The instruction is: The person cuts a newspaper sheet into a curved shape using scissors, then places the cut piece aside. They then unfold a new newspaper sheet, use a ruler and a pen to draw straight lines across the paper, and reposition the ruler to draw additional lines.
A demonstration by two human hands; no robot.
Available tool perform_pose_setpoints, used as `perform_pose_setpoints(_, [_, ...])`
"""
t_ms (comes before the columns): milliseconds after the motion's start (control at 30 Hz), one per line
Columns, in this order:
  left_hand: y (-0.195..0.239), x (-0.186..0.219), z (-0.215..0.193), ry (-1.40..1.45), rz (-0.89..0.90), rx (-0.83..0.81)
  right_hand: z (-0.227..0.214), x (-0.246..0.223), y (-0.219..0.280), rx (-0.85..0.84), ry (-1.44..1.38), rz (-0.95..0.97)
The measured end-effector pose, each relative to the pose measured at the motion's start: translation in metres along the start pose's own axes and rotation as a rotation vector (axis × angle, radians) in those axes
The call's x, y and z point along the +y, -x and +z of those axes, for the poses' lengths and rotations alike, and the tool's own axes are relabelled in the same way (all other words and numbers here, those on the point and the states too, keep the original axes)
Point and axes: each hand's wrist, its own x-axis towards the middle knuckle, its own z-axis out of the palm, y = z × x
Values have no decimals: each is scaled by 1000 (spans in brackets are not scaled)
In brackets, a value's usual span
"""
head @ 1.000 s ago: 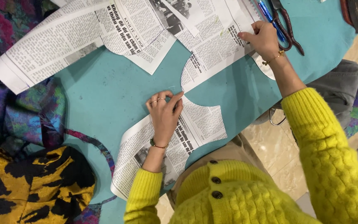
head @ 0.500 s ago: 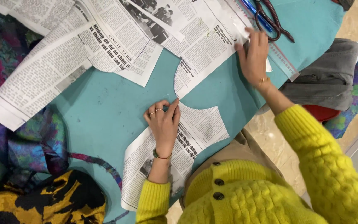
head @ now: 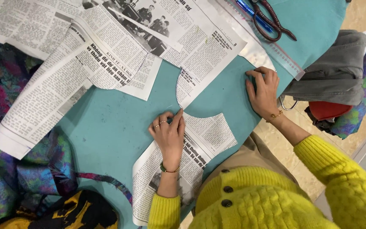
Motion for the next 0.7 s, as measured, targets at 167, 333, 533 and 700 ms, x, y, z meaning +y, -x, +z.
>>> perform_pose_setpoints(167, [1, 0, 1, 13, -34, -31, 0, 1, -1, 0, -24, 4])
perform_pose_setpoints(333, [0, 1, 0, 11, -34, -33, -3, -3, -3, 2, -29, 23])
perform_pose_setpoints(533, [0, 1, -1, 80, -100, -52, -4, -3, -3, 13, -35, 19])
perform_pose_setpoints(700, [-2, 2, -4, 115, -126, -71, -5, -4, -4, 12, -39, -4])
